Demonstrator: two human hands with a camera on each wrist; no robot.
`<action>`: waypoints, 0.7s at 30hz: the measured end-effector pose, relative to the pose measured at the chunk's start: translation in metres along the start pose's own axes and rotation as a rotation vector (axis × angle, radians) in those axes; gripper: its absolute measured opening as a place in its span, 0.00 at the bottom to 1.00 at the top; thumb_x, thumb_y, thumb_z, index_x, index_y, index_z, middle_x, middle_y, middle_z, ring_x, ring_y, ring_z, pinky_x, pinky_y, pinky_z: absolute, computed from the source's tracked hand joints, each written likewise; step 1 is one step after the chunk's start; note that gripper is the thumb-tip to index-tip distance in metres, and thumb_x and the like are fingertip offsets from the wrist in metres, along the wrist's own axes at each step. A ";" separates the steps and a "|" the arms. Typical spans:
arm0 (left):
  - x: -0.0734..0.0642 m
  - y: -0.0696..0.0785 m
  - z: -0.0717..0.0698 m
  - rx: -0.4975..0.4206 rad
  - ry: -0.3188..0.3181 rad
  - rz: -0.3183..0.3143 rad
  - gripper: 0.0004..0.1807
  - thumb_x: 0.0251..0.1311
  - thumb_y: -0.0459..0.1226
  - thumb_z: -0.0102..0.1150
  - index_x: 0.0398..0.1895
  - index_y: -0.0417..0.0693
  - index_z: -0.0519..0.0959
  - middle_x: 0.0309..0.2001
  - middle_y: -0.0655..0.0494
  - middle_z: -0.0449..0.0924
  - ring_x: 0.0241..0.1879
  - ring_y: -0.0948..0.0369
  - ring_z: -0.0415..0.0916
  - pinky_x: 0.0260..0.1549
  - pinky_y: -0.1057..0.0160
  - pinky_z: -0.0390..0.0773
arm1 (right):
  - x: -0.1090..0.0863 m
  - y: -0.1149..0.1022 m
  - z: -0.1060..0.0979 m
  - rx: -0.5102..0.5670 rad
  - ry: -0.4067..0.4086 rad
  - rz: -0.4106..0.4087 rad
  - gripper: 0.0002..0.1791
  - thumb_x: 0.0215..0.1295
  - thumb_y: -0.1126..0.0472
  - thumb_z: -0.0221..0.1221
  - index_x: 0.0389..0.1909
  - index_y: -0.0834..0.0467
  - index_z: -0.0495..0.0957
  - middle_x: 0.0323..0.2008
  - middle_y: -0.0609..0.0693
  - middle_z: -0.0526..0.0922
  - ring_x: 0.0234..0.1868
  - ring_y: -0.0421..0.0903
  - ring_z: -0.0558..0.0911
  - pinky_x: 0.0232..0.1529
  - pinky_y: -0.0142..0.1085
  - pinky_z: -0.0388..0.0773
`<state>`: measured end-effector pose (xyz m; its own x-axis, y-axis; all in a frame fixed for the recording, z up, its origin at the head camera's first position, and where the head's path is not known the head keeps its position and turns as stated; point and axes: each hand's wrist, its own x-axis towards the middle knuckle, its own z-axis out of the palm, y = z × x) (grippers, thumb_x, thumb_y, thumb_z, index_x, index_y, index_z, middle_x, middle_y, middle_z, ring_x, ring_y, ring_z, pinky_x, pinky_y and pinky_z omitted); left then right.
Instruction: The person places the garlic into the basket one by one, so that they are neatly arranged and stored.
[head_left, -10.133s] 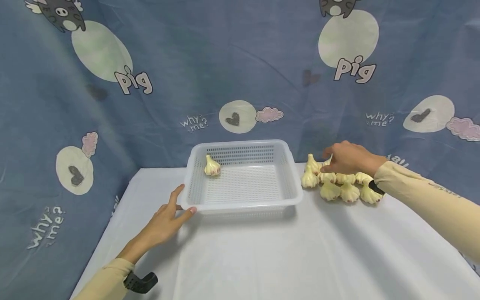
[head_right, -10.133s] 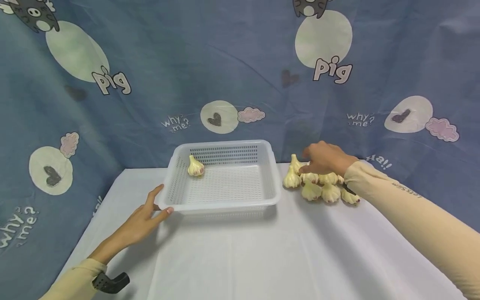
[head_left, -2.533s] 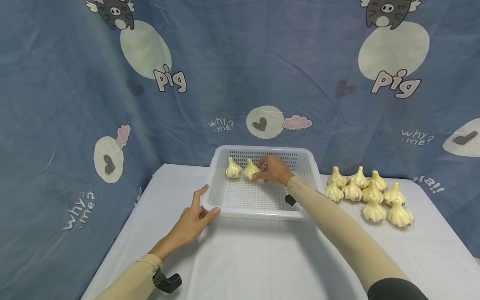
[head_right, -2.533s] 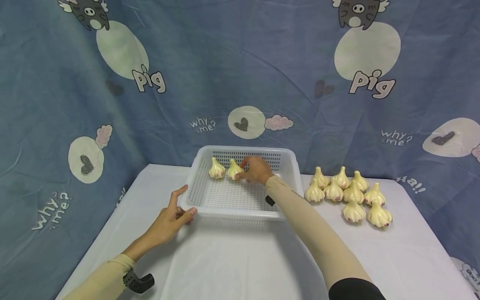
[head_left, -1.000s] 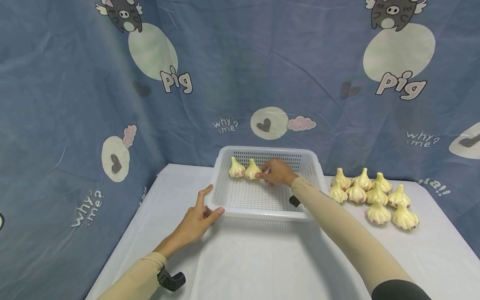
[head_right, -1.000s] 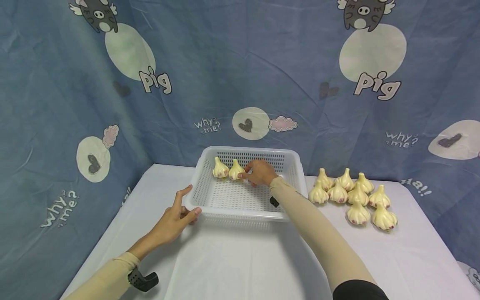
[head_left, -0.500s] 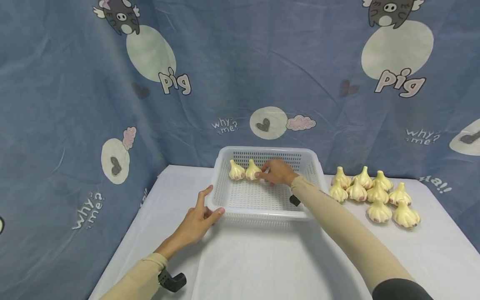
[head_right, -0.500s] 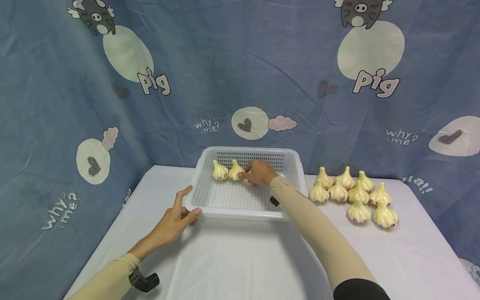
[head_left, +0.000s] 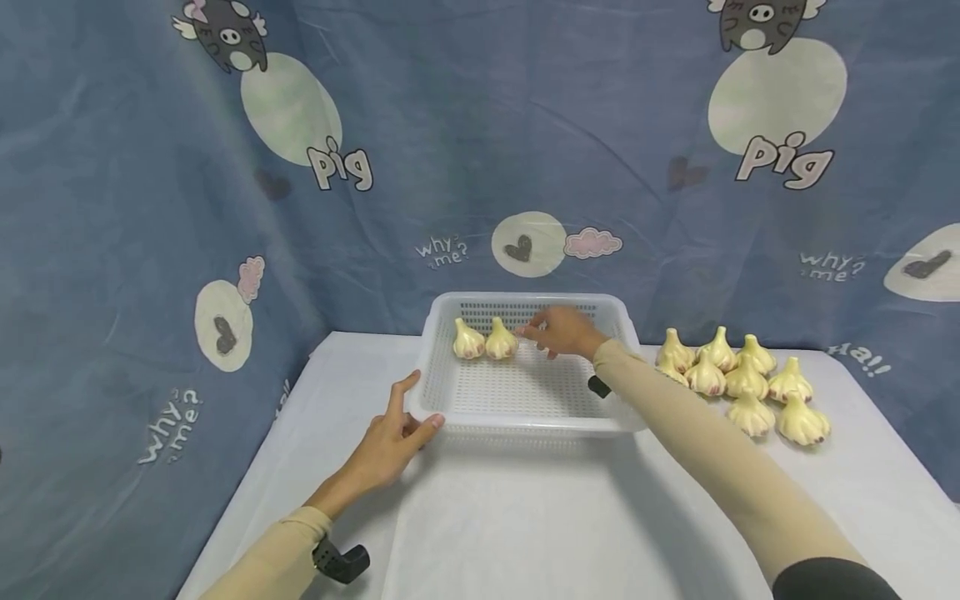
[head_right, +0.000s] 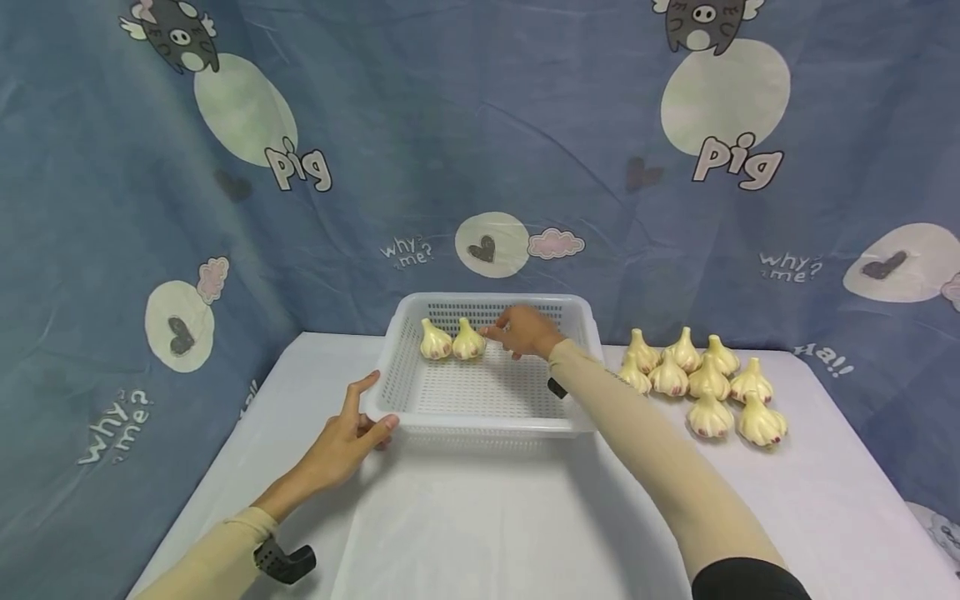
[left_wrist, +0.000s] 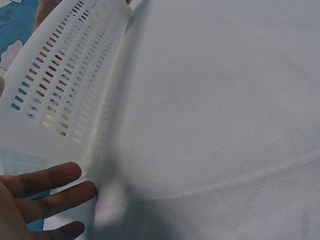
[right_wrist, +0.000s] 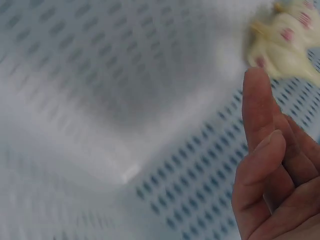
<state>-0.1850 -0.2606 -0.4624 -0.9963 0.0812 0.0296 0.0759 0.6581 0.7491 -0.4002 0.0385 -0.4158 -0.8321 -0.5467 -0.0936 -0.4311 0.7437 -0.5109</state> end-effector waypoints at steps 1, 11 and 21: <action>0.000 0.000 0.000 0.003 0.000 0.002 0.47 0.77 0.56 0.58 0.87 0.59 0.43 0.35 0.51 0.89 0.33 0.60 0.82 0.33 0.60 0.77 | -0.004 0.000 -0.007 0.009 0.003 -0.010 0.32 0.82 0.40 0.54 0.63 0.65 0.81 0.39 0.57 0.93 0.28 0.46 0.91 0.60 0.52 0.82; 0.004 0.001 0.001 -0.006 0.007 0.028 0.46 0.78 0.55 0.57 0.87 0.58 0.43 0.36 0.47 0.90 0.35 0.55 0.85 0.34 0.59 0.78 | -0.059 0.017 -0.091 -0.066 0.098 0.026 0.33 0.82 0.37 0.52 0.64 0.62 0.81 0.40 0.59 0.93 0.29 0.49 0.91 0.51 0.55 0.84; 0.003 -0.001 0.003 -0.002 0.019 0.015 0.45 0.78 0.55 0.58 0.86 0.59 0.44 0.39 0.48 0.91 0.38 0.57 0.88 0.36 0.58 0.79 | -0.126 0.064 -0.131 -0.239 0.100 0.161 0.35 0.77 0.39 0.60 0.64 0.68 0.80 0.34 0.58 0.91 0.26 0.47 0.87 0.31 0.48 0.83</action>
<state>-0.1879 -0.2586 -0.4651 -0.9956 0.0765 0.0533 0.0905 0.6550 0.7502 -0.3688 0.2056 -0.3248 -0.9215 -0.3827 -0.0664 -0.3510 0.8936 -0.2796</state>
